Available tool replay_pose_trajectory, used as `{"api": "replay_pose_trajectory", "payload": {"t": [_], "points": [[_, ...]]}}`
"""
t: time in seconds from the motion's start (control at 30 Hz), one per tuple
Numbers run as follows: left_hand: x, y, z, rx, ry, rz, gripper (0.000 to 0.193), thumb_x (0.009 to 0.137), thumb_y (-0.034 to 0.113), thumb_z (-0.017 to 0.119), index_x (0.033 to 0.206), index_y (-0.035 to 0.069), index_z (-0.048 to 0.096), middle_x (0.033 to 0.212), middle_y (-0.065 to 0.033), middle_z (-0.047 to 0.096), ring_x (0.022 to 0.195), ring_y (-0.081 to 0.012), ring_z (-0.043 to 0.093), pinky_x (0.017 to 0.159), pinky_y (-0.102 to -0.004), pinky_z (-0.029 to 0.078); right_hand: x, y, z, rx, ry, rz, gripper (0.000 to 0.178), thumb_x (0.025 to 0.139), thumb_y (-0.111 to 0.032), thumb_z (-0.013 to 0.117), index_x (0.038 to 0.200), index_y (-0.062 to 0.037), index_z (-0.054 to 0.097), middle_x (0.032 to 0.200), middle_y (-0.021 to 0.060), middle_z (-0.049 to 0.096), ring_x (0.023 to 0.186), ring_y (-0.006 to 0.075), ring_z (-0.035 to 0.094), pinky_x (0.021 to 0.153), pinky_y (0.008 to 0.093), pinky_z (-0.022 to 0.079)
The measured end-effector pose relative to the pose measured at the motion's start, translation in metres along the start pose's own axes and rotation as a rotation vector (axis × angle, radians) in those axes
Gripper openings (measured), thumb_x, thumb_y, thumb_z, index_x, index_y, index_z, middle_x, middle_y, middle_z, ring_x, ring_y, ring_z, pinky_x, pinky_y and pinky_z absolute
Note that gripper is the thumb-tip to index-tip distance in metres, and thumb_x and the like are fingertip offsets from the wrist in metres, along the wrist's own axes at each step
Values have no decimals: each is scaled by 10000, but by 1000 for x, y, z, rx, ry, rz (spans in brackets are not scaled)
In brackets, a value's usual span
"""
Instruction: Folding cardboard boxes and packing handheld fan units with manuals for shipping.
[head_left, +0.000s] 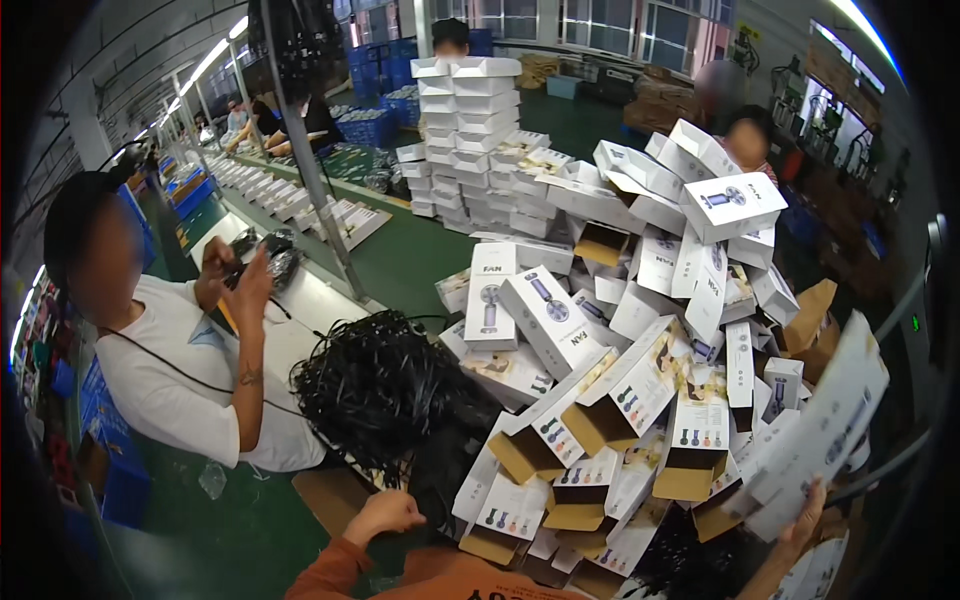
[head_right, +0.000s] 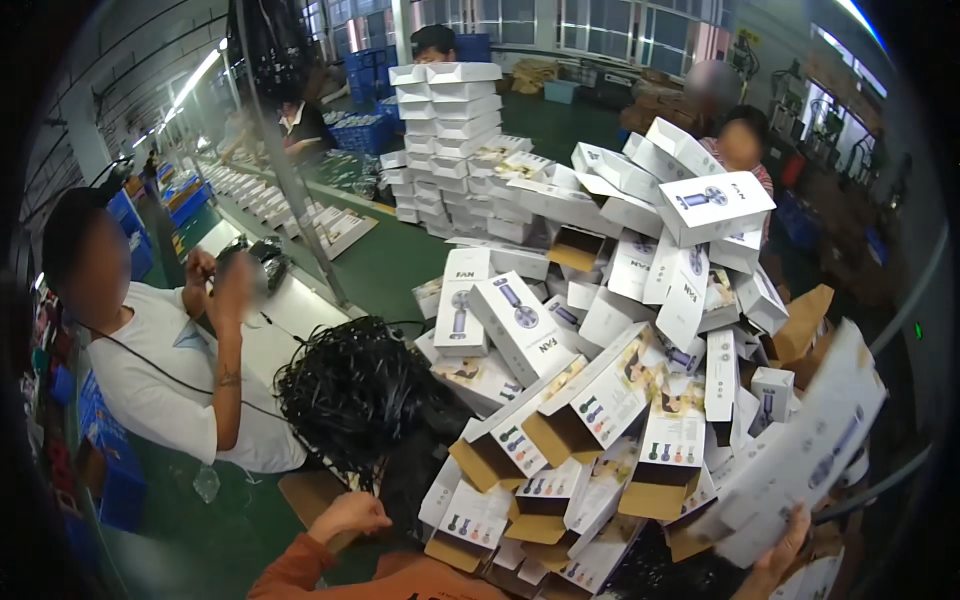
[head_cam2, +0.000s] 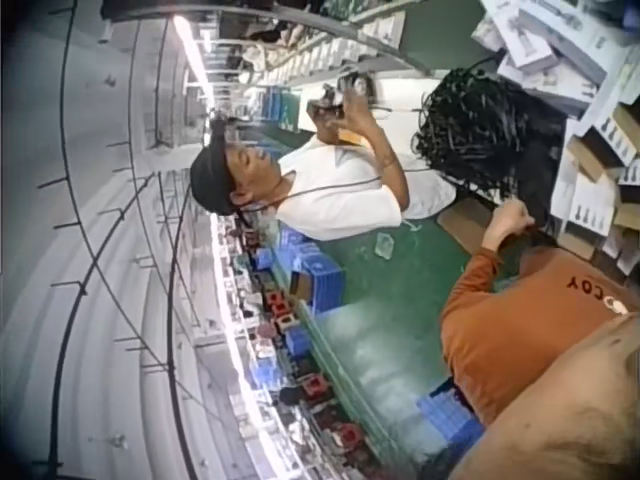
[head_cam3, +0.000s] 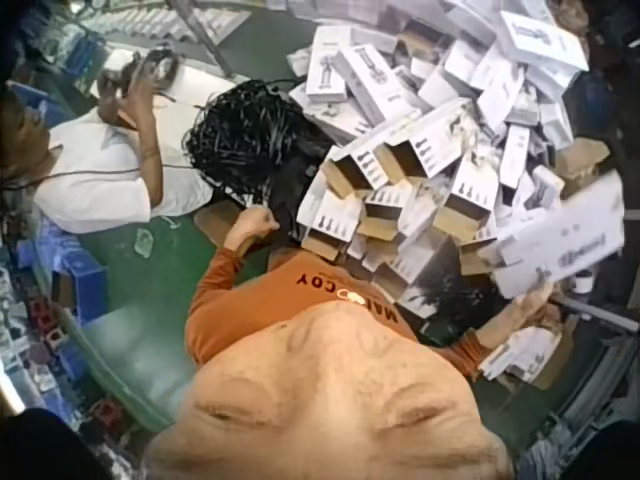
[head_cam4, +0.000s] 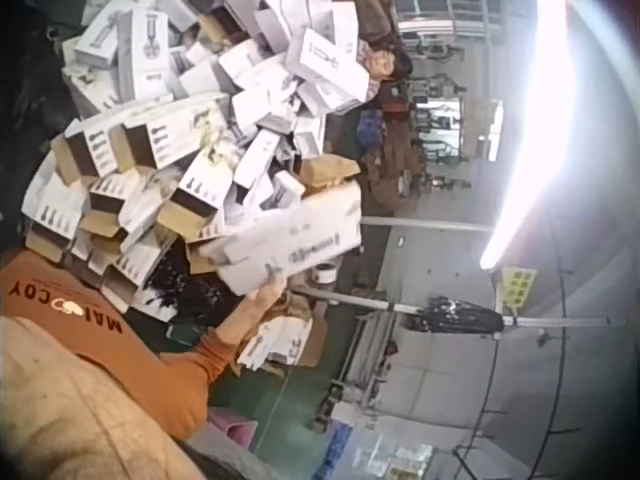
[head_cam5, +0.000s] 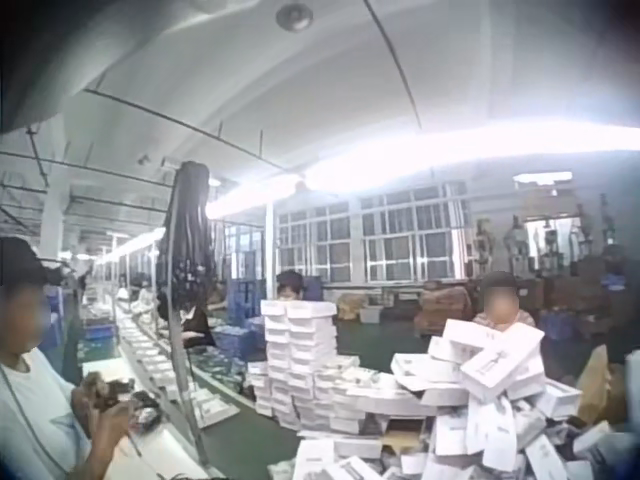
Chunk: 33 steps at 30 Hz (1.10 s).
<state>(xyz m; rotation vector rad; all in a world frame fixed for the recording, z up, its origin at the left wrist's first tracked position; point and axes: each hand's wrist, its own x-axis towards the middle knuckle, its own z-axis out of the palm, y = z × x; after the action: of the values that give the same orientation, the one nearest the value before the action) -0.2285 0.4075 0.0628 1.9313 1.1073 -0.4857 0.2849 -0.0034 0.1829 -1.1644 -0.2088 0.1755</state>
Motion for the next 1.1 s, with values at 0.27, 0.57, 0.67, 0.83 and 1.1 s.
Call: {"api": "replay_pose_trajectory", "payload": {"t": [0.27,0.57,0.67,0.83,1.1], "points": [[-16,21,52,-685,-709,267,242,864,184,629,983,-27,636,800,-44,656,717,-83,603,632,-224,476,-87,56,118,-96,-326,-5,541,778,-112,599,1264,14,397,1178,123,526,1074,235,523,944,358,398],[-35,39,137,-579,-571,555,228,806,44,633,1022,-27,621,861,-99,673,736,-107,626,658,-229,499,-97,35,32,-48,68,-11,206,876,-130,580,1036,-1,587,997,50,616,926,127,576,843,268,449],[-55,30,162,-789,-630,426,252,815,32,615,1060,-24,598,887,-105,664,747,-112,623,676,-237,504,-87,26,-46,44,145,-27,248,866,-141,598,1067,0,568,1016,64,613,915,135,580,812,276,471],[-63,33,206,-687,-628,438,287,821,10,600,1103,-24,559,897,-97,652,776,-121,616,724,-248,508,-118,29,-151,-239,223,-101,380,840,-96,623,1174,27,492,1029,93,607,909,174,592,783,300,501],[-81,85,257,-286,-541,784,286,821,139,642,1067,11,573,834,-50,629,781,-97,578,692,-248,466,-61,133,-255,-1055,320,-88,416,684,-18,670,1089,6,577,809,73,622,660,124,567,594,268,461]]}}
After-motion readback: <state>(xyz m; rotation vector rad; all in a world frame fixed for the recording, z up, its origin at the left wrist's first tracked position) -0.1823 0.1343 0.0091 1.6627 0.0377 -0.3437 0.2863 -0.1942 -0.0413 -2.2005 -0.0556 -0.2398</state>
